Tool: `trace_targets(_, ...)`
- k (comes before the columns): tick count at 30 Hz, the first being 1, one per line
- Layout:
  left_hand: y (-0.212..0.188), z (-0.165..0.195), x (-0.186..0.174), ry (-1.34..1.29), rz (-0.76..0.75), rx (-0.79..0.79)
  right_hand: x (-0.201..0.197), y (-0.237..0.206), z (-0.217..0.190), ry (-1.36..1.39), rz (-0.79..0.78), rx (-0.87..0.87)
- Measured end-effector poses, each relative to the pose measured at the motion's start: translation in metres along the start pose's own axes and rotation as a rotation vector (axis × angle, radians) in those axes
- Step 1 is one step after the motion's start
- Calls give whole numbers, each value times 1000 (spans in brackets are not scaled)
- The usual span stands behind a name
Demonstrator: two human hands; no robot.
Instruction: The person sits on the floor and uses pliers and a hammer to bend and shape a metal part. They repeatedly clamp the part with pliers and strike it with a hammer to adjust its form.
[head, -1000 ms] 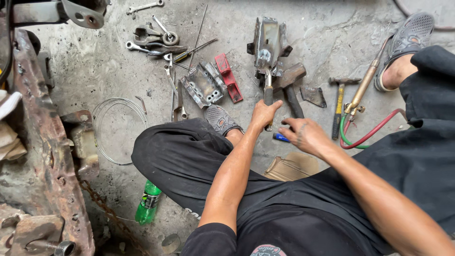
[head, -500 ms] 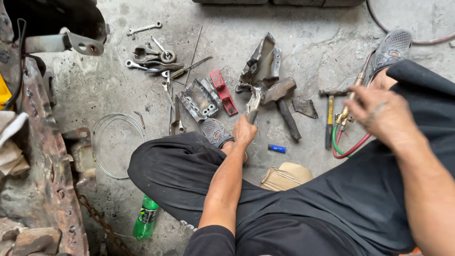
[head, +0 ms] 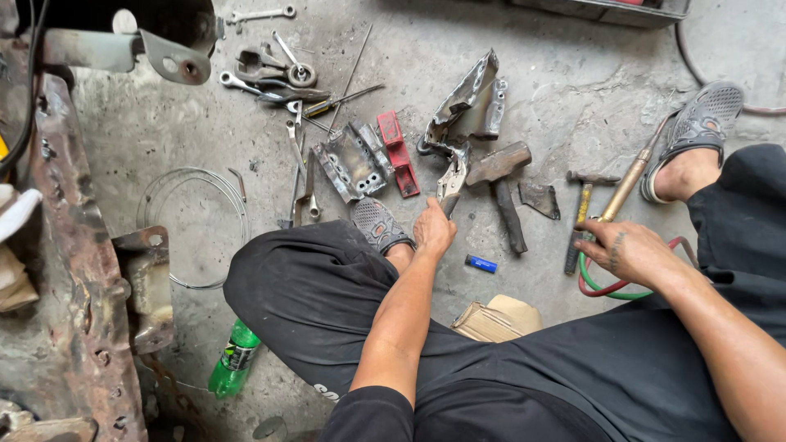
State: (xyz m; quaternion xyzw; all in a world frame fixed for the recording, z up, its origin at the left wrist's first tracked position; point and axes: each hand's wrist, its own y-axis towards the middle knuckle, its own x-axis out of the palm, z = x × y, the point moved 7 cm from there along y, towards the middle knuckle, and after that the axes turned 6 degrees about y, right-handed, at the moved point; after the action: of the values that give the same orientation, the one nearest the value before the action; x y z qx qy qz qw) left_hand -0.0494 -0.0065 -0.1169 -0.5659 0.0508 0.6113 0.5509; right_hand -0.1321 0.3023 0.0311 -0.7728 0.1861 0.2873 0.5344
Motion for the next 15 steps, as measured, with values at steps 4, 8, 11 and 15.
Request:
trace_targets(4,2,2,12,-36,-9,-12,46,38,6,-40,-130,-31)
trace_targets(8,3,15,7,-173,11,-75,83,90,-9,-53,-149,33)
trace_targets(11,7,22,-2,-318,-76,-36,96,108,-39,32,-41,88)
trace_targets(15,13,15,-13,-358,-176,-19,108,112,-51,136,75,156)
